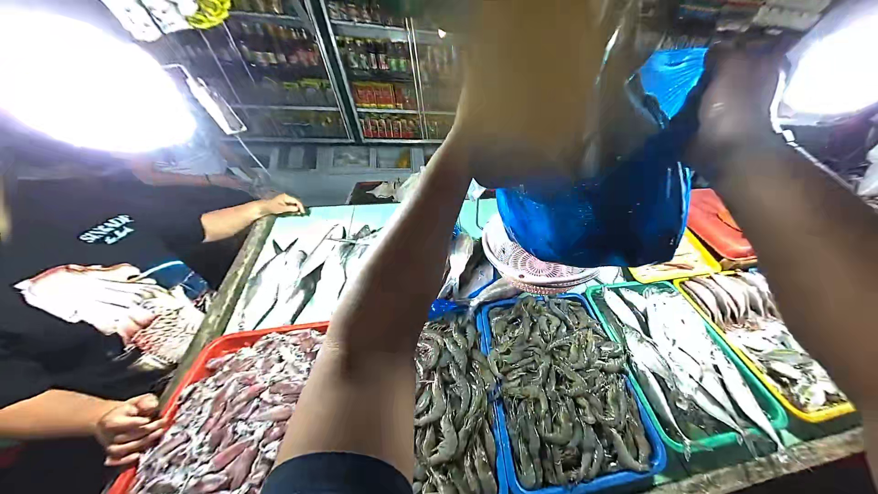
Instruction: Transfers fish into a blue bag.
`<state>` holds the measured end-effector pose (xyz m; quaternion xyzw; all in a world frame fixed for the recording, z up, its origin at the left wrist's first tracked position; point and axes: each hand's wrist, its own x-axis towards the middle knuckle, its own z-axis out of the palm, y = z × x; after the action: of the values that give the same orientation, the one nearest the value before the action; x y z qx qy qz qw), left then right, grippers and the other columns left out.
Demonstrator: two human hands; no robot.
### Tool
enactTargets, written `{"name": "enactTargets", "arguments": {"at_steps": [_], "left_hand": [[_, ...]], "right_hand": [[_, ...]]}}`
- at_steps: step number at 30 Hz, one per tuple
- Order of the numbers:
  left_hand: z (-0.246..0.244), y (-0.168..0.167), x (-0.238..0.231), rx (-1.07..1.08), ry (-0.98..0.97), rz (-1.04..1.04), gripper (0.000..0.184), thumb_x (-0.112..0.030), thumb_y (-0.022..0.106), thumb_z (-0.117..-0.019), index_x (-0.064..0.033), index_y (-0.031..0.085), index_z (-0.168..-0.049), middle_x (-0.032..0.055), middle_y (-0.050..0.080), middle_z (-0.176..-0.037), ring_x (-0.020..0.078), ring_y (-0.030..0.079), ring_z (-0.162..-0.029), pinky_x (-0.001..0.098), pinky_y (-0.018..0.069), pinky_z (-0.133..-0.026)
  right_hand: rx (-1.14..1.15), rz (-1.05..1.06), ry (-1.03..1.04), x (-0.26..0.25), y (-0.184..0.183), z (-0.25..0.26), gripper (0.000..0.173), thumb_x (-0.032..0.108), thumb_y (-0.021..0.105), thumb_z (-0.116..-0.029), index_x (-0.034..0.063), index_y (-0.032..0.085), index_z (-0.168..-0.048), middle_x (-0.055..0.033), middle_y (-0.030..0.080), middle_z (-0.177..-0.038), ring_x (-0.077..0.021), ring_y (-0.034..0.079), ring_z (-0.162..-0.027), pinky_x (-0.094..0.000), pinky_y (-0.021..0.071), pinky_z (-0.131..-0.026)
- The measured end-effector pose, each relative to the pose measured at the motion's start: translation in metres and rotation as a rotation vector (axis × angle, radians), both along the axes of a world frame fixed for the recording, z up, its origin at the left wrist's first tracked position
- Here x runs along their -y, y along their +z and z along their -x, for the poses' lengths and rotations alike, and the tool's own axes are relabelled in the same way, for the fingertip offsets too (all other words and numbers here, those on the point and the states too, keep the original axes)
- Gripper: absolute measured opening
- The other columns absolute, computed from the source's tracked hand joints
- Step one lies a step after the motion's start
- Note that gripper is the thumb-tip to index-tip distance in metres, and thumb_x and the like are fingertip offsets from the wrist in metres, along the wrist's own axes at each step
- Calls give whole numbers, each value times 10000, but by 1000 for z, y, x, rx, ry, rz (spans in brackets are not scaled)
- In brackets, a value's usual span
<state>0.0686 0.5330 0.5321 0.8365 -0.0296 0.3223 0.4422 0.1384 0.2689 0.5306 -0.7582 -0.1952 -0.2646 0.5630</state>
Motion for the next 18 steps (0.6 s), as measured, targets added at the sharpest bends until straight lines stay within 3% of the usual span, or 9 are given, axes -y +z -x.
{"name": "enactTargets", "arguments": {"at_steps": [2, 3, 6, 10, 13, 16, 18], "left_hand": [[-12, -8, -1, -116, 101, -136, 519, -51, 663, -874, 16, 561, -1379, 218, 643, -1295, 295, 658, -1150, 498, 537, -995], [-17, -18, -2, -147, 145, -172, 496, -70, 654, -889, 2, 572, -1373, 222, 641, -1309, 323, 649, -1184, 541, 527, -1013], [-44, -65, -10, -118, 324, -123, 327, -132, 640, -918, -20, 659, -1225, 220, 687, -1189, 385, 664, -1119, 642, 516, -949], [-53, -117, -5, -79, 485, 26, 261, -99, 655, -880, -13, 673, -1126, 220, 702, -1051, 391, 682, -1010, 637, 530, -856], [-52, -142, -8, -114, 572, 2, 185, -79, 658, -839, -22, 652, -1015, 189, 692, -949, 365, 682, -920, 611, 526, -779], [-50, -148, -6, -123, 619, 5, 194, -72, 643, -842, -26, 665, -1029, 179, 698, -967, 346, 684, -944, 597, 525, -799], [-46, -145, -1, -123, 635, 48, 271, -88, 647, -854, -32, 680, -1118, 190, 707, -1027, 355, 687, -992, 605, 534, -837]], "right_hand": [[-49, -211, 62, -23, -14, -23, 400, 335, 406, -1094, 46, 632, -1252, -94, 646, -1216, -149, 619, -1160, -383, 527, -999], [-48, -253, 88, -32, -23, -35, 426, 343, 416, -1095, 19, 632, -1265, -123, 647, -1233, -173, 612, -1182, -397, 513, -1022], [-29, -374, 161, -57, -54, -69, 362, 309, 489, -1077, 1, 678, -1111, -116, 674, -1047, -176, 641, -1022, -404, 536, -923], [-100, -366, 259, -70, -101, -103, 337, 280, 513, -1063, 9, 692, -972, -81, 652, -899, -156, 623, -885, -400, 527, -844], [-180, -349, 303, -80, -130, -112, 344, 282, 522, -1059, 47, 657, -848, -33, 595, -763, -127, 595, -745, -377, 516, -738], [-215, -295, 310, -81, -138, -119, 380, 302, 505, -1069, 59, 647, -814, -19, 574, -721, -115, 574, -696, -370, 500, -702], [-234, -254, 305, -81, -135, -125, 393, 329, 508, -1069, 55, 662, -832, -30, 587, -742, -124, 578, -717, -382, 494, -713]]}}
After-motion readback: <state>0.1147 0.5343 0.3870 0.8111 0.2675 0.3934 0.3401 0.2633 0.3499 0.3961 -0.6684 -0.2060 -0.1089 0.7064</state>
